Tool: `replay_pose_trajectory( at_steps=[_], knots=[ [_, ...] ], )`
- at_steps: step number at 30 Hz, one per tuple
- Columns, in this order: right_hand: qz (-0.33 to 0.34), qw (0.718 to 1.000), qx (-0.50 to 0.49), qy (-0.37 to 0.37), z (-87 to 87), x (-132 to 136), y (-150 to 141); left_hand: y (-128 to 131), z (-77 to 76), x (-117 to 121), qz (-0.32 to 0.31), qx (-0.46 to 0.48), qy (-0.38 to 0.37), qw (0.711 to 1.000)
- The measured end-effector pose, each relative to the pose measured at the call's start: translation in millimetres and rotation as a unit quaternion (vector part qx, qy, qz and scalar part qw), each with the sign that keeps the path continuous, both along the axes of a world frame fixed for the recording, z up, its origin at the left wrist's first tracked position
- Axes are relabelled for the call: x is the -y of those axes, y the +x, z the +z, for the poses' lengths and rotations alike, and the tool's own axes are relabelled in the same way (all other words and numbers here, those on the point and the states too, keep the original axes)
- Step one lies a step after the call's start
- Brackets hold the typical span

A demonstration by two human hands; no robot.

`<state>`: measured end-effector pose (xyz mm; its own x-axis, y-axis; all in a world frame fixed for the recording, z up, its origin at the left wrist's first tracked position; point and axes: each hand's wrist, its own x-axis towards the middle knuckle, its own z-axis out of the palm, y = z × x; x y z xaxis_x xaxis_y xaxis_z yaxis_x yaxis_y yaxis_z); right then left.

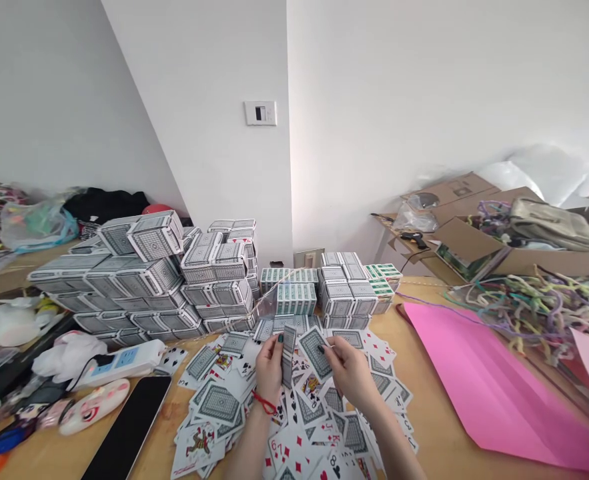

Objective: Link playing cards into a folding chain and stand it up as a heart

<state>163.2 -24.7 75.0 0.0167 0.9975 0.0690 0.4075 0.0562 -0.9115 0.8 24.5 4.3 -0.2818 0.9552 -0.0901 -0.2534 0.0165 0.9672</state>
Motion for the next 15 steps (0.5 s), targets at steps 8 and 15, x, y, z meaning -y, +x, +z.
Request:
replay_pose_trajectory(
  at_steps=[8, 15],
  knots=[
    [-0.002, 0.999, 0.05, 0.018, -8.7, -4.4, 2.7, -3.8, -1.8, 1.9, 0.016, -0.086, 0.042, 0.995],
    [0.054, 0.996, 0.068, 0.014, -6.3, -6.6, 8.4, -6.3, 5.2, 9.7, 0.019, -0.226, 0.075, 0.971]
  ],
)
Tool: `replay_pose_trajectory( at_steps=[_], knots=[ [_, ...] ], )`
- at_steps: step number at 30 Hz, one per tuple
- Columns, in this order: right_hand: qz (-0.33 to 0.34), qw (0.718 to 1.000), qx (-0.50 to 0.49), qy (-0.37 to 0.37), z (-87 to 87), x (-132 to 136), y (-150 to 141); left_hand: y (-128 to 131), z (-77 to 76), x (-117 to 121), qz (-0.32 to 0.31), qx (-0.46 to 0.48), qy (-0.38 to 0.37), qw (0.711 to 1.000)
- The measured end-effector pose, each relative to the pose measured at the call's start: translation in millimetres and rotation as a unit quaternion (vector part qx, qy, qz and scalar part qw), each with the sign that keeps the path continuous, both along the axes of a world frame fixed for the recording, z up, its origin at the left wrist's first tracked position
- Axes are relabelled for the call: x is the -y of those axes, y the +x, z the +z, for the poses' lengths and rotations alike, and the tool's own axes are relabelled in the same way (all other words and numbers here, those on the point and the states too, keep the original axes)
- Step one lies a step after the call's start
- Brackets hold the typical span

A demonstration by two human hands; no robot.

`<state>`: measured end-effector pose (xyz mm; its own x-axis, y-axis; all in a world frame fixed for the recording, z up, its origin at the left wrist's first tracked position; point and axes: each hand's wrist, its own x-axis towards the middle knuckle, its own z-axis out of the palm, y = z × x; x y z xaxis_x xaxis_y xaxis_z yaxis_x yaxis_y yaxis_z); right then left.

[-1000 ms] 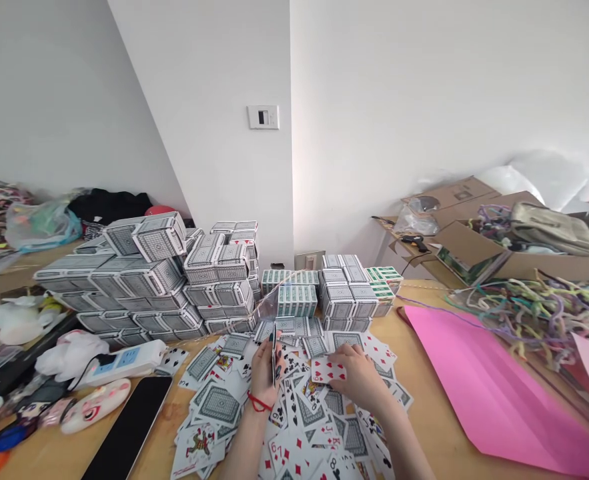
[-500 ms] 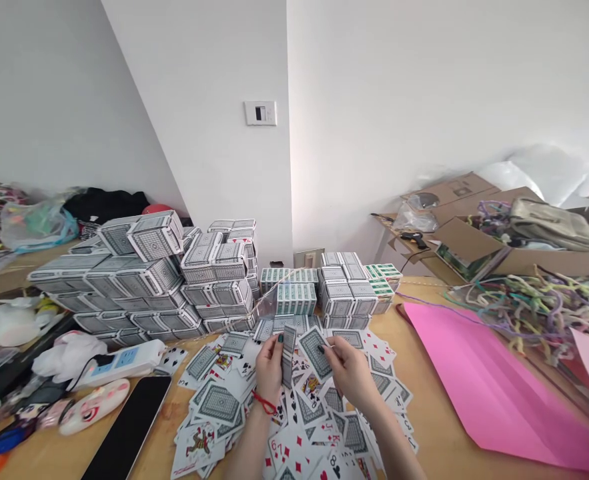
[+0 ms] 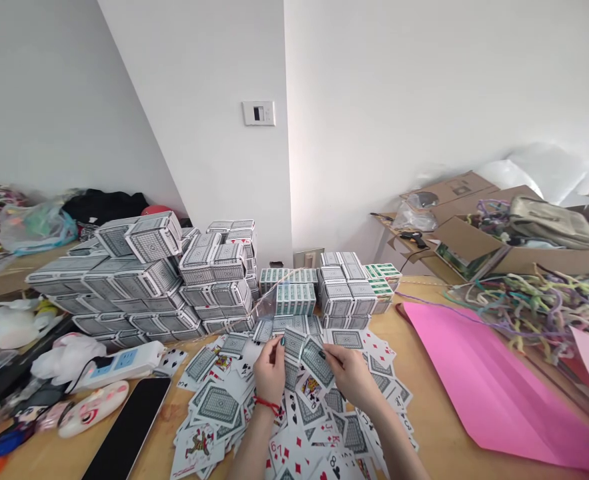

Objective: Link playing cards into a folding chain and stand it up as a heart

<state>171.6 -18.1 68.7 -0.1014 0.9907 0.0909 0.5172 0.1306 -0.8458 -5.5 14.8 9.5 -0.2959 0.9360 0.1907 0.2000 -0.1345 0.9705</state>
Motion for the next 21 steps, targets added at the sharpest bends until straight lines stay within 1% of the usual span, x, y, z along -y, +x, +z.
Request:
replay_pose_trajectory(
  at_steps=[5, 9, 15, 18, 21],
  knots=[
    [0.017, 0.999, -0.006, -0.044, -1.0, 0.1, 2.2, 0.7, -0.4, 4.7, -0.013, -0.14, 0.04, 0.989],
    [0.022, 0.997, -0.027, -0.069, -5.8, -0.7, 2.3, 4.7, 2.3, 10.0, -0.048, -0.199, 0.075, 0.976],
    [0.029, 0.979, -0.119, -0.163, -22.2, -4.3, 1.6, 10.0, 4.0, 14.6, -0.075, -0.226, 0.096, 0.967],
    [0.03, 0.973, -0.151, -0.174, -26.4, -5.4, 1.7, 10.0, 3.4, 14.6, -0.09, -0.218, 0.091, 0.968],
    [0.021, 0.972, -0.168, -0.166, -24.7, -5.6, 1.6, 9.3, 2.4, 13.7, -0.097, -0.176, 0.065, 0.977]
  ],
)
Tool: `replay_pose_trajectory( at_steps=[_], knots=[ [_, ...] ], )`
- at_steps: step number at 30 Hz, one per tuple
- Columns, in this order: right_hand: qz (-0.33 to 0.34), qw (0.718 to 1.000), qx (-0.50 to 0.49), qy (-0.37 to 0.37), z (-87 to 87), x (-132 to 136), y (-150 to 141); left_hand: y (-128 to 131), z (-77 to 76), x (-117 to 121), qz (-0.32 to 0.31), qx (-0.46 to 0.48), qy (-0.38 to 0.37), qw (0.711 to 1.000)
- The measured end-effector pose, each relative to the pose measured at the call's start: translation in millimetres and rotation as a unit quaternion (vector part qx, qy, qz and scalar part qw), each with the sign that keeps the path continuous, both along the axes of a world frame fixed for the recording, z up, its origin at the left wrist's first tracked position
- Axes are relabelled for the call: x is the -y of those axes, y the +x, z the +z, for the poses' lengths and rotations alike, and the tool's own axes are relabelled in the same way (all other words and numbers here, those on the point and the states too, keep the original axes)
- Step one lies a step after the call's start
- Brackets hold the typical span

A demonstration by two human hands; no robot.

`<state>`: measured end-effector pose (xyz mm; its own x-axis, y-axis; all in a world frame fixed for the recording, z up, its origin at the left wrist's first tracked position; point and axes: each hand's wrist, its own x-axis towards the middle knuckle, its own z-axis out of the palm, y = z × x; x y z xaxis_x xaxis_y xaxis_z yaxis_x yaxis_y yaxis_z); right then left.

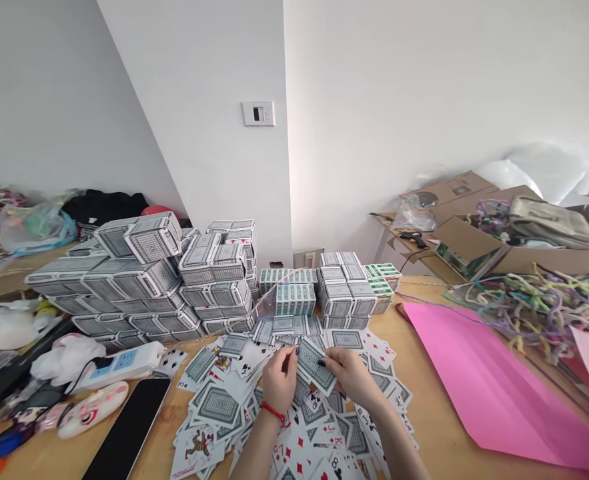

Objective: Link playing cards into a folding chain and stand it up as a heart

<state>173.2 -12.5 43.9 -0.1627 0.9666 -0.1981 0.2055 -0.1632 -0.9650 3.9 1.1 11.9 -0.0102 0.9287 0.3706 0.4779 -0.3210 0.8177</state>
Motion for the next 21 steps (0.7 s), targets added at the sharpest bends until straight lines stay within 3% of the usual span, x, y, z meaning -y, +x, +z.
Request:
replay_pose_trajectory(
  at_steps=[3, 6, 11, 13, 17, 21],
  knots=[
    [-0.02, 1.0, -0.003, 0.013, 2.6, -1.2, -2.0, -1.7, -2.4, -2.5, 0.026, 0.06, -0.036, 0.997],
    [-0.04, 0.998, 0.013, 0.048, 2.4, -6.3, -7.3, -5.6, -5.5, -7.3, 0.112, 0.121, -0.045, 0.985],
    [-0.055, 0.975, 0.159, 0.144, 5.2, -28.7, -24.2, -15.8, -6.8, -15.7, 0.241, 0.181, -0.023, 0.953],
    [-0.007, 0.963, 0.196, 0.186, 9.6, -42.0, -33.5, -19.0, -5.9, -16.9, 0.26, 0.178, -0.028, 0.949],
    [0.083, 0.922, 0.321, 0.2, 17.8, -67.7, -52.4, -21.4, -5.4, -17.3, 0.273, 0.172, -0.019, 0.946],
    [0.104, 0.903, 0.373, 0.188, 18.1, -83.2, -64.0, -22.4, -8.7, -19.1, 0.269, 0.182, -0.021, 0.946]
  ],
)
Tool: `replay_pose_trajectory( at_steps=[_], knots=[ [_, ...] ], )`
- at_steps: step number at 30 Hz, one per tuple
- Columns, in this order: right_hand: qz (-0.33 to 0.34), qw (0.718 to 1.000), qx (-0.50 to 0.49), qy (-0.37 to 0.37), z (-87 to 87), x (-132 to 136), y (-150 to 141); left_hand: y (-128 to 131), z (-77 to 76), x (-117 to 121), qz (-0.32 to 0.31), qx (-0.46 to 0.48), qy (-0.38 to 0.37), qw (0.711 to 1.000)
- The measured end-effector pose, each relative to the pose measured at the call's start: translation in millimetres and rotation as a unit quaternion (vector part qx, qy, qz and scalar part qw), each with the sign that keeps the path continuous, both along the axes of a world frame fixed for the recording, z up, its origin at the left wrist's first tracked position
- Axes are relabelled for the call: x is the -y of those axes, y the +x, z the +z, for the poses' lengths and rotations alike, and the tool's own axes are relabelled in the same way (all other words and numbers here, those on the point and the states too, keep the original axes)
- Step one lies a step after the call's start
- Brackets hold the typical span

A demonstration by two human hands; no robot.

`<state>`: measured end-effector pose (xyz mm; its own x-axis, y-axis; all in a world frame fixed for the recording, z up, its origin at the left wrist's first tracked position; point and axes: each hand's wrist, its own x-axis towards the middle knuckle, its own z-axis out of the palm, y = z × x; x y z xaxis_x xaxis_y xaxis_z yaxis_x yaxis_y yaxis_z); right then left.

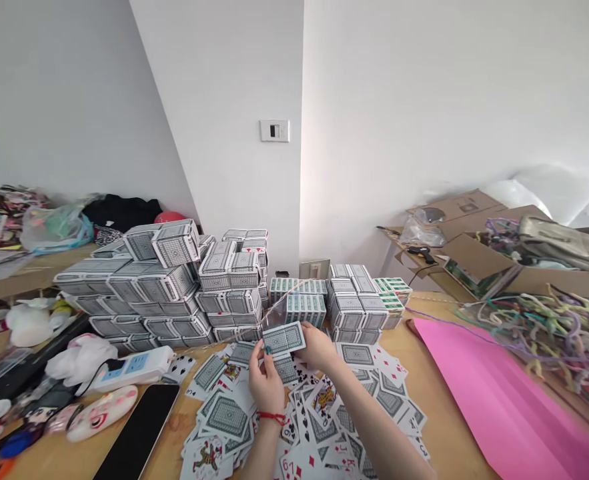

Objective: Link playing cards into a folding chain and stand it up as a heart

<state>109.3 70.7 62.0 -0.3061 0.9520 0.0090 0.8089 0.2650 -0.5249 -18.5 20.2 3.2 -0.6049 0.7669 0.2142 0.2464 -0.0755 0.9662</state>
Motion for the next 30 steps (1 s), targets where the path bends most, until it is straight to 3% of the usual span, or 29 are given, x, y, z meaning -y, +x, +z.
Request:
replay_pose_trajectory(
  at_steps=[9, 14, 20, 30],
  knots=[
    [-0.012, 0.999, 0.039, -0.016, -2.1, 3.5, 9.3, -3.0, -3.4, -3.0, 0.007, 0.009, 0.006, 1.0],
    [-0.053, 0.994, -0.07, 0.06, 1.7, 17.9, 31.7, -4.5, -3.5, -3.6, 0.031, 0.01, 0.011, 0.999],
    [-0.074, 0.978, -0.188, 0.048, 4.3, 35.5, 47.4, -3.8, -2.1, -0.5, -0.011, -0.007, -0.005, 1.0],
    [-0.078, 0.971, -0.222, 0.048, -0.3, 40.8, 52.2, -2.4, -9.6, -0.9, -0.047, -0.033, 0.024, 0.998]
  ],
)
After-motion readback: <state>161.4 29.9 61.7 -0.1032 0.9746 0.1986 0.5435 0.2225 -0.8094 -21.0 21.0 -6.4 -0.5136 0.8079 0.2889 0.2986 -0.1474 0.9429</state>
